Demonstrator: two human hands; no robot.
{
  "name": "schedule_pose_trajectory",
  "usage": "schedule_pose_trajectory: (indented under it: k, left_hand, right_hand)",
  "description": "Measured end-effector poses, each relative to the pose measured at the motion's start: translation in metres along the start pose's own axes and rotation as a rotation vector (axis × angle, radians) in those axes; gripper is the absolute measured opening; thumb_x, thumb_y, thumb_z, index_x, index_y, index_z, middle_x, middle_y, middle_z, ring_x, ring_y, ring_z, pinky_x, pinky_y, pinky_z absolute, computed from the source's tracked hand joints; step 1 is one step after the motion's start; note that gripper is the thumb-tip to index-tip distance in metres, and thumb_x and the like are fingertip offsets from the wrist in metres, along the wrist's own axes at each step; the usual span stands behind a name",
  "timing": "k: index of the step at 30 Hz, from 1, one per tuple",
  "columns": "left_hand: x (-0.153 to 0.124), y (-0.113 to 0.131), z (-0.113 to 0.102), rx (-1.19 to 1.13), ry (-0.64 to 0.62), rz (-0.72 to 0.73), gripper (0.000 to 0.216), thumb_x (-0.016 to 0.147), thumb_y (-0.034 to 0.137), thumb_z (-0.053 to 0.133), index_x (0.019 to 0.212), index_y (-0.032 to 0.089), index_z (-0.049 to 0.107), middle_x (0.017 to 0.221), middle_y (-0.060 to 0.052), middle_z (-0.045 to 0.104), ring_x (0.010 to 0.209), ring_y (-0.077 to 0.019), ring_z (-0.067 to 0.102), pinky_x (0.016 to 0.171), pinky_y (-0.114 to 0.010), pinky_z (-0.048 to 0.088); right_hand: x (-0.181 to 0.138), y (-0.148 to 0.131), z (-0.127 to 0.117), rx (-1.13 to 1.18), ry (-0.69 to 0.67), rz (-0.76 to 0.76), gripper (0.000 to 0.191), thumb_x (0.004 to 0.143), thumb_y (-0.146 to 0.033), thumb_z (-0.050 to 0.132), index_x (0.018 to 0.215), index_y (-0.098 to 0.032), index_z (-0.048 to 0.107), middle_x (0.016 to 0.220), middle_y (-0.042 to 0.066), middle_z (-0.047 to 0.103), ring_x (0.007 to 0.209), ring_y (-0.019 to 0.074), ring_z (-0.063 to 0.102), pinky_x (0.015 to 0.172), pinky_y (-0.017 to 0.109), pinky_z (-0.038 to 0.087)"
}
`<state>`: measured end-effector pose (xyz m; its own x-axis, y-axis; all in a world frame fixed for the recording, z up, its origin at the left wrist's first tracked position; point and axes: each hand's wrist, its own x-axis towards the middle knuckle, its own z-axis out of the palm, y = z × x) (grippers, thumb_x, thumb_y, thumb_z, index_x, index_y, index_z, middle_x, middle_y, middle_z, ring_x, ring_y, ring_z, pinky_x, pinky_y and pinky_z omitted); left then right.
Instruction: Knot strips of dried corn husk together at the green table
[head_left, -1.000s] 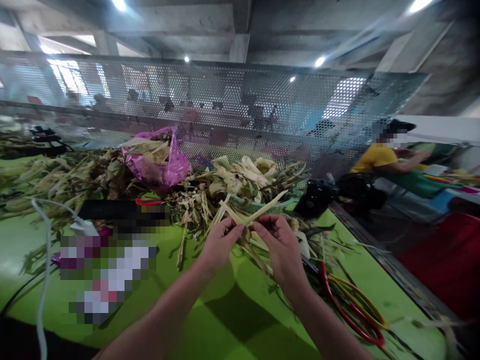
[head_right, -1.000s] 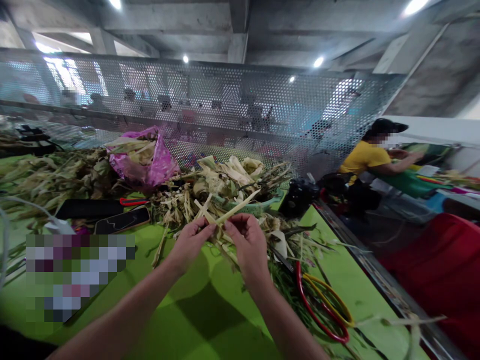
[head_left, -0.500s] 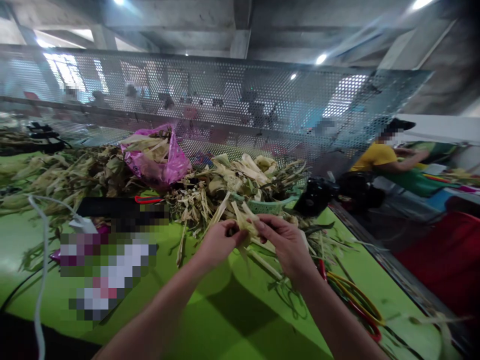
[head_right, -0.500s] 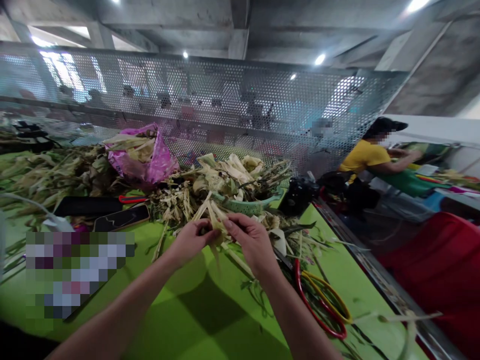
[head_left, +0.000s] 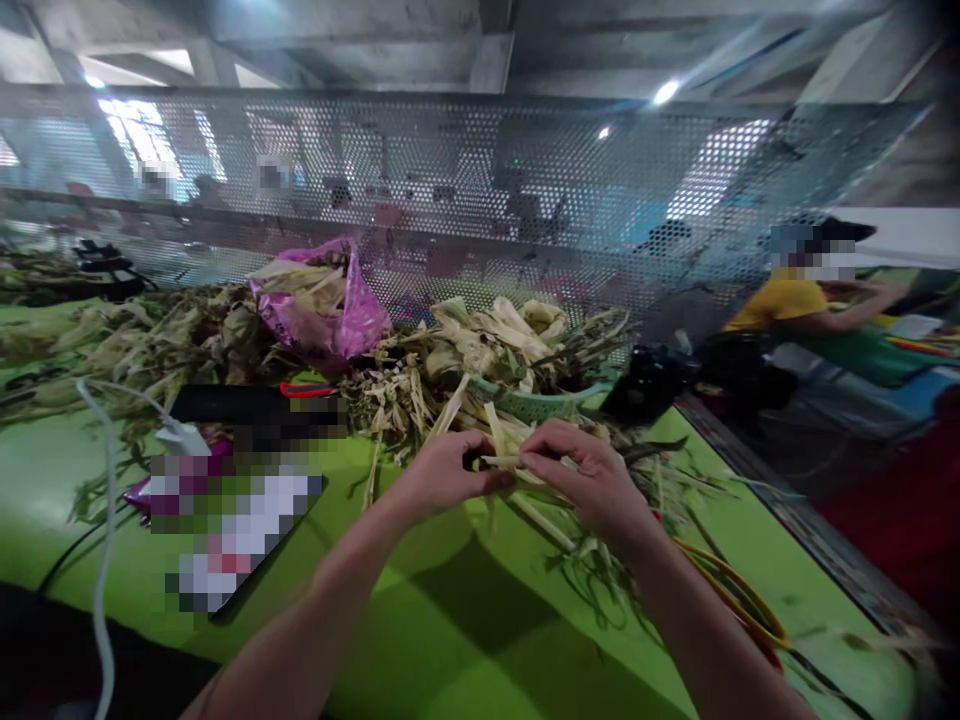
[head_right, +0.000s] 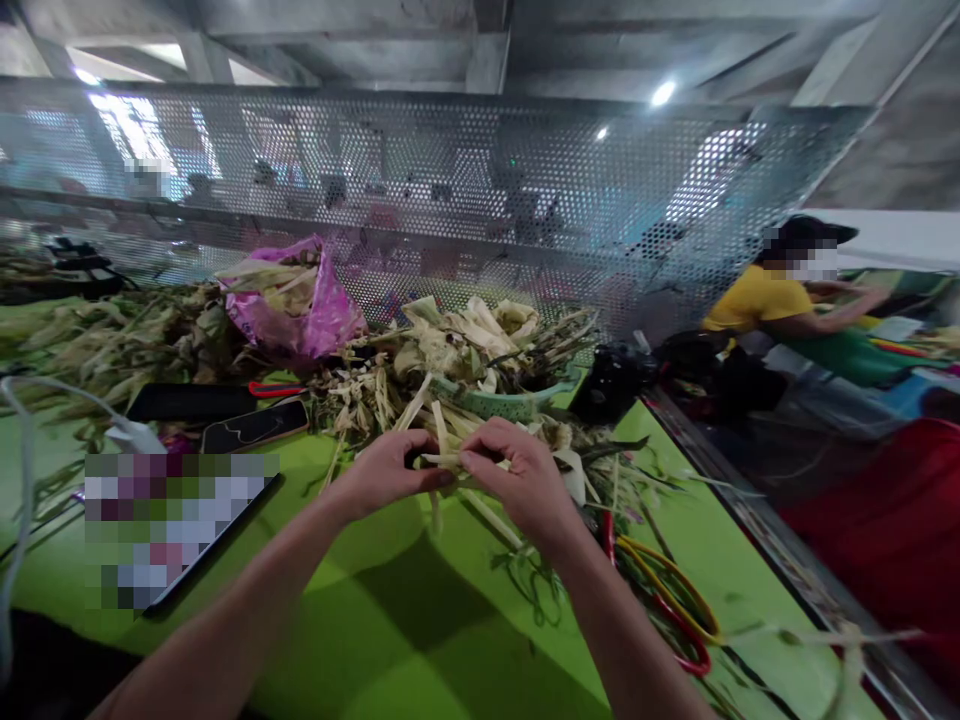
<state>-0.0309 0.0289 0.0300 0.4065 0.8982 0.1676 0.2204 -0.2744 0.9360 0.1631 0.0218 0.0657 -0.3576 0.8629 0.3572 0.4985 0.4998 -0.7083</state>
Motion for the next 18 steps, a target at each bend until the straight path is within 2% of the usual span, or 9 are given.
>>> schedule_pose_trajectory:
  k: [5, 9, 14, 18]
  left_hand:
    - [-0.001, -0.002, -0.002, 0.064, -0.053, 0.029, 0.037, 0.066, 0.045, 0.071, 0.086, 0.015, 0.06, 0.08, 0.001, 0.059, 0.073, -0.0128, 0.051, 0.066, -0.023, 0.04]
    - [-0.001, -0.003, -0.005, 0.035, -0.126, 0.032, 0.036, 0.066, 0.036, 0.072, 0.092, 0.015, 0.058, 0.084, -0.001, 0.059, 0.074, -0.013, 0.051, 0.066, -0.024, 0.041]
    - [-0.002, 0.001, -0.012, -0.099, -0.22, 0.057, 0.033, 0.07, 0.013, 0.053, 0.102, 0.015, 0.058, 0.098, -0.004, 0.061, 0.09, -0.0168, 0.054, 0.083, -0.029, 0.042]
    - [-0.003, 0.003, -0.016, -0.085, -0.228, 0.078, 0.034, 0.072, 0.012, 0.046, 0.103, 0.017, 0.06, 0.105, -0.004, 0.061, 0.1, -0.0186, 0.052, 0.091, -0.03, 0.039]
  right_hand:
    - [0.0, -0.001, 0.0, -0.086, -0.01, -0.03, 0.015, 0.081, -0.023, 0.055, 0.068, -0.018, 0.061, 0.073, 0.001, 0.054, 0.07, 0.0158, 0.052, 0.065, 0.029, 0.037]
    - [0.001, -0.001, -0.002, -0.081, -0.023, -0.03, 0.015, 0.08, -0.022, 0.055, 0.068, -0.018, 0.061, 0.072, 0.001, 0.052, 0.069, 0.0153, 0.051, 0.064, 0.028, 0.036]
    - [0.002, -0.001, -0.004, -0.054, -0.045, -0.038, 0.014, 0.078, -0.02, 0.055, 0.067, -0.018, 0.062, 0.071, 0.0, 0.051, 0.068, 0.0154, 0.05, 0.064, 0.029, 0.036]
    - [0.001, -0.001, -0.005, -0.038, -0.051, -0.034, 0.014, 0.078, -0.021, 0.055, 0.066, -0.018, 0.062, 0.072, 0.001, 0.052, 0.069, 0.0155, 0.05, 0.064, 0.029, 0.036]
